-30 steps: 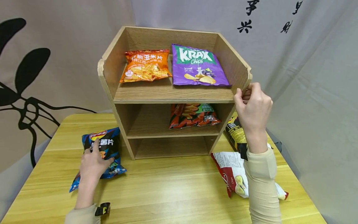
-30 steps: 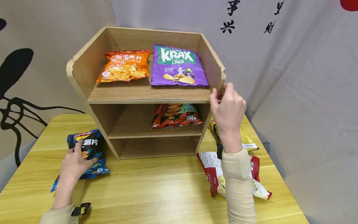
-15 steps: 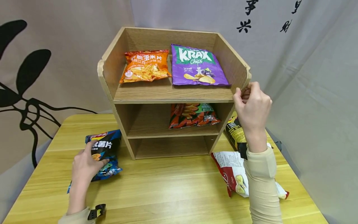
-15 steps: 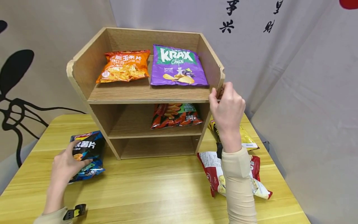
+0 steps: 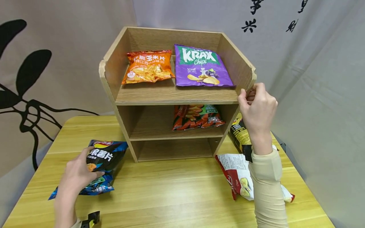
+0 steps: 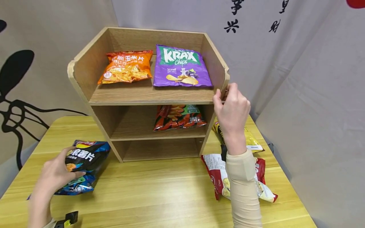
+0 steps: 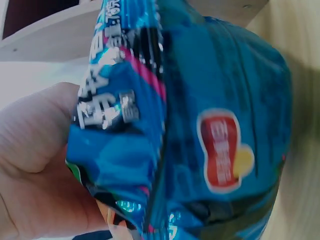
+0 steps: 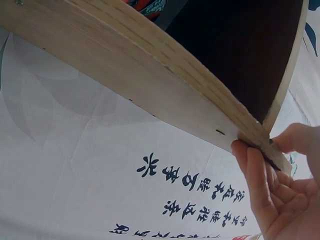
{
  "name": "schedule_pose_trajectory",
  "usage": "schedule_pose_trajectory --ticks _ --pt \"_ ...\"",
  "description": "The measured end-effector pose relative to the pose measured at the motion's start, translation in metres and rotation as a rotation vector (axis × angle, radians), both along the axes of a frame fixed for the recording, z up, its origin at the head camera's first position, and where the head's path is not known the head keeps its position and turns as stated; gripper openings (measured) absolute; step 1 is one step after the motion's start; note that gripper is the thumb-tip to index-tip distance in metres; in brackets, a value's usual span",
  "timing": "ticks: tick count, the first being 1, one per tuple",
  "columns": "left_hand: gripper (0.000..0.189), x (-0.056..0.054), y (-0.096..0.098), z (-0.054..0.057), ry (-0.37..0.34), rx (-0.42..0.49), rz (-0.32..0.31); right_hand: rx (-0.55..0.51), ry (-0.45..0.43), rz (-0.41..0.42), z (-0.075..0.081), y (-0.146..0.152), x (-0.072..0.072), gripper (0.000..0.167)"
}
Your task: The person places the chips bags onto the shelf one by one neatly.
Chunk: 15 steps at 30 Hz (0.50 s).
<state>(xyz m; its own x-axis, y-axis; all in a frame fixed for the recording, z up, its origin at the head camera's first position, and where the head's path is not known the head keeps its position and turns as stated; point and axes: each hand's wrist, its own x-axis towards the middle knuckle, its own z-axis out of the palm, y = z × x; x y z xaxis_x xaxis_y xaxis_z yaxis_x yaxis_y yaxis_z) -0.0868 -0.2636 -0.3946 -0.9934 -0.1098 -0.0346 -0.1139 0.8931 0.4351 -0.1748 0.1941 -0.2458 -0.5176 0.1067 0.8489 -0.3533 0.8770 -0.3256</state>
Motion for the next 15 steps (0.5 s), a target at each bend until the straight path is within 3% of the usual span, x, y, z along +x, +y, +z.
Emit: schedule_pose_trajectory --ticks 10,15 --pt "0.093 0.019 -0.020 0.016 0.053 -0.054 -0.090 0.002 0.000 -0.002 0.000 0.000 0.001 0.025" --pt "0.091 0.029 -0.021 0.021 0.173 -0.023 -0.185 -0.003 0.000 0.001 0.000 -0.001 0.001 0.025"
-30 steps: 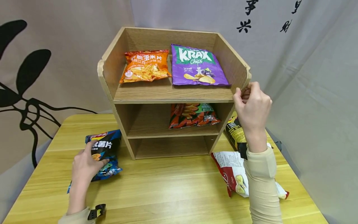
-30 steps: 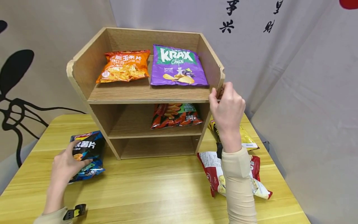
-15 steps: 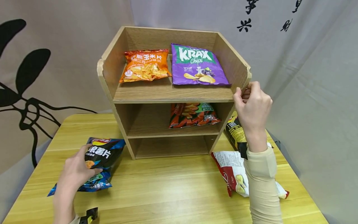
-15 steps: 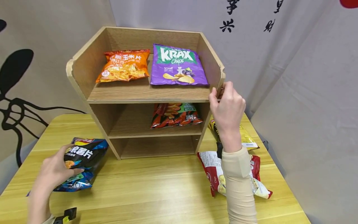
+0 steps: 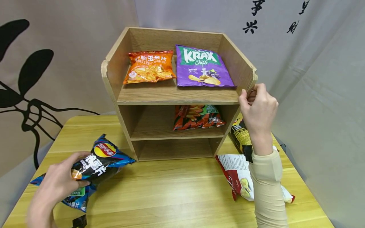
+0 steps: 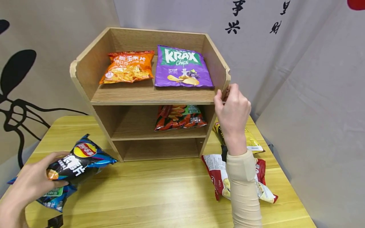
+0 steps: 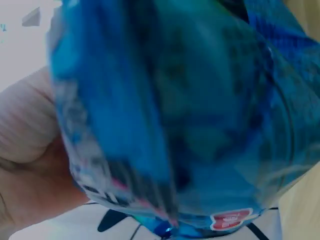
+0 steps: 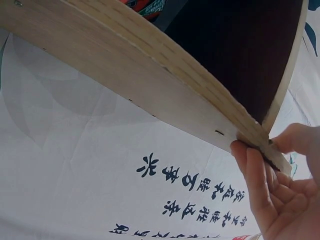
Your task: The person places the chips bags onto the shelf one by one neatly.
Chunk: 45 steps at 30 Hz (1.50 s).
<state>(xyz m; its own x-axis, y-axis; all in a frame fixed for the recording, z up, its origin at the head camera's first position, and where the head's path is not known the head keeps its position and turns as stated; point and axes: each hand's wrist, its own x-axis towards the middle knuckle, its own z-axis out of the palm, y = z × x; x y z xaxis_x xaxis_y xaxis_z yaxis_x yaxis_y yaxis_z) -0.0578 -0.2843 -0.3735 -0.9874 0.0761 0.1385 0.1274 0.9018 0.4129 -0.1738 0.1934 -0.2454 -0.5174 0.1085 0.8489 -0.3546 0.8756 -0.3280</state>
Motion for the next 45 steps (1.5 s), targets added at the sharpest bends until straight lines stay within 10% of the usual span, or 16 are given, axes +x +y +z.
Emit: schedule_pose_trajectory --ticks 17,45 --pt "0.087 0.017 0.020 0.019 -0.033 -0.001 -0.166 -0.007 -0.003 -0.002 0.000 0.000 -0.001 0.024" --pt "0.081 0.028 0.010 0.027 0.021 -0.079 -0.128 -0.007 -0.011 -0.028 -0.001 -0.001 -0.001 0.024"
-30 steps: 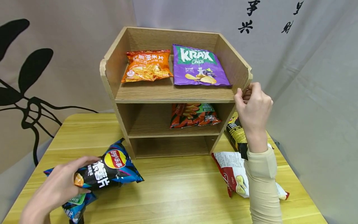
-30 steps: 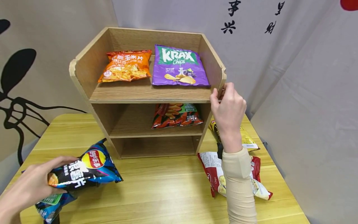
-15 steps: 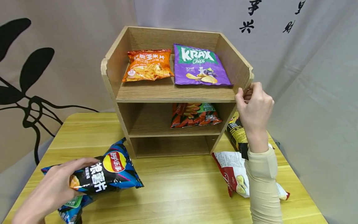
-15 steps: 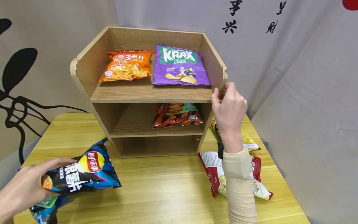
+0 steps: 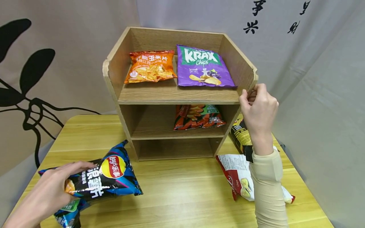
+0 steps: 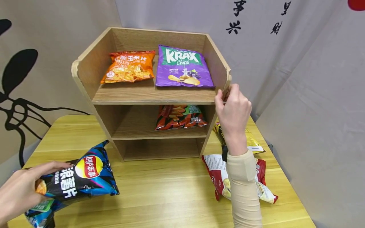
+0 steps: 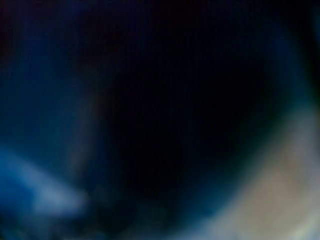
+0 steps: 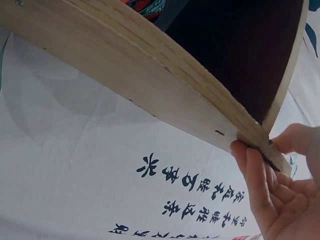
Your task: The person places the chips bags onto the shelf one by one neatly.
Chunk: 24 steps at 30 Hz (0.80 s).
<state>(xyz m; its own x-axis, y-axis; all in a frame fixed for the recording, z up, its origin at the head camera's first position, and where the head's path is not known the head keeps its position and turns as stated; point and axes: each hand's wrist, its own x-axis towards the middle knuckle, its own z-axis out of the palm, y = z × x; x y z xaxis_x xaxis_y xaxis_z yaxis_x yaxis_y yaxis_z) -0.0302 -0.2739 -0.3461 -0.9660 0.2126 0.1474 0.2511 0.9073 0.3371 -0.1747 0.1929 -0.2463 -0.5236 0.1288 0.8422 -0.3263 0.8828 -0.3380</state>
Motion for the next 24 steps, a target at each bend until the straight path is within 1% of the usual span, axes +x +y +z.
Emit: schedule_pose_trajectory --ticks 2,4,6,9,11,14,17,19,21,24 --pt "0.081 0.002 -0.001 0.001 -0.018 0.013 0.007 -0.019 -0.002 0.000 0.000 -0.001 0.000 0.024" --pt "0.082 0.003 -0.002 0.001 -0.019 0.028 0.009 -0.019 0.001 -0.003 0.000 -0.001 0.000 0.024" --pt "0.081 0.005 -0.002 0.002 -0.043 0.043 0.014 -0.010 0.004 -0.007 0.000 -0.001 0.000 0.024" --pt "0.083 0.004 0.000 0.002 0.000 0.035 -0.009 0.000 0.006 -0.006 0.000 -0.001 0.000 0.024" --pt "0.084 0.003 0.003 0.003 0.017 0.033 -0.025 0.002 0.002 -0.003 0.001 -0.001 0.000 0.025" --pt "0.086 0.000 0.008 0.002 0.063 0.032 -0.048 0.012 -0.004 -0.001 0.001 -0.001 0.001 0.025" --pt "0.086 -0.003 0.014 0.003 0.068 0.068 -0.047 -0.007 -0.010 -0.004 0.001 -0.002 0.001 0.024" --pt "0.087 -0.006 0.018 0.004 0.100 0.102 -0.057 -0.025 -0.012 -0.007 0.002 -0.003 0.002 0.024" --pt "0.089 -0.008 0.023 0.006 0.108 0.148 -0.051 -0.044 -0.010 -0.011 0.002 -0.004 0.002 0.023" --pt "0.092 -0.012 0.031 0.009 0.141 0.202 -0.059 -0.041 -0.007 -0.015 0.002 -0.004 0.002 0.024"
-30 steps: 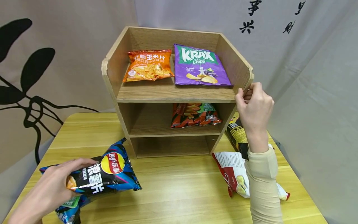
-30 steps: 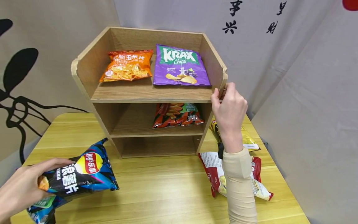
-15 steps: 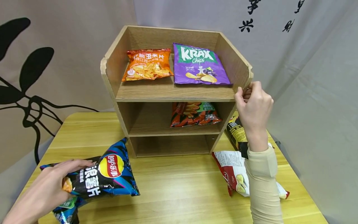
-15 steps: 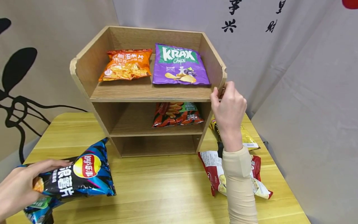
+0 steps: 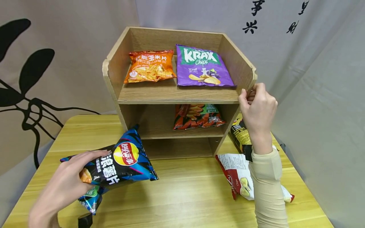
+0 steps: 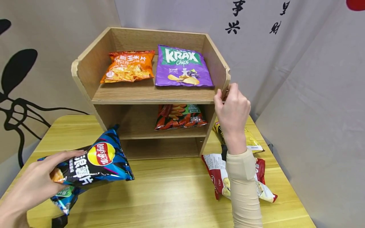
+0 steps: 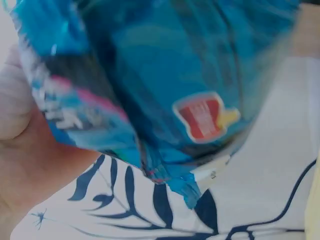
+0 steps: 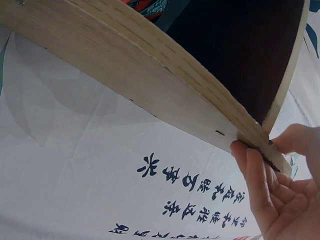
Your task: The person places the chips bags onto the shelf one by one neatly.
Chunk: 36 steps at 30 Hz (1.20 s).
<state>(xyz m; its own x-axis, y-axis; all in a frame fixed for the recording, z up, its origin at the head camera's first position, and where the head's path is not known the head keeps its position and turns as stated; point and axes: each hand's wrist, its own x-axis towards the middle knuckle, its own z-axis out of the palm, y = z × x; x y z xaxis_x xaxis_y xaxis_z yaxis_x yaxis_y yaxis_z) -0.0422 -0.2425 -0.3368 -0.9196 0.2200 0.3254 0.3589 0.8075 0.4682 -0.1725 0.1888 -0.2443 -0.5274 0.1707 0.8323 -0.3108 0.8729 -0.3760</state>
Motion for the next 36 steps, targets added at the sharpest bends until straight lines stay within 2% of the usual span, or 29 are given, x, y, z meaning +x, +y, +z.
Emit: schedule_pose_trajectory --ticks 6,13,18,22,26,29,32,36 --pt "0.094 -0.006 0.020 0.002 0.062 0.074 0.014 0.028 0.002 0.004 -0.001 0.002 -0.001 0.024" --pt "0.089 -0.008 0.053 0.001 0.170 0.193 0.098 0.065 0.014 0.007 -0.002 0.006 -0.001 0.025" --pt "0.083 -0.011 0.074 0.000 0.331 0.250 0.158 0.055 0.003 0.007 -0.002 0.005 -0.002 0.025" --pt "0.080 -0.019 0.088 -0.004 0.456 0.267 0.177 0.038 0.008 0.003 -0.002 0.003 -0.002 0.024" --pt "0.071 -0.028 0.100 -0.014 0.523 0.215 0.169 0.040 0.011 0.006 -0.003 0.002 -0.002 0.024" --pt "0.065 -0.033 0.105 -0.020 0.559 0.145 0.166 0.031 0.015 0.009 -0.003 0.001 -0.002 0.024" --pt "0.067 -0.035 0.108 -0.024 0.570 0.051 0.164 0.027 0.017 0.006 -0.003 0.002 -0.002 0.023" --pt "0.078 -0.036 0.111 -0.028 0.548 -0.043 0.157 0.036 0.012 0.000 -0.002 0.002 -0.002 0.022"
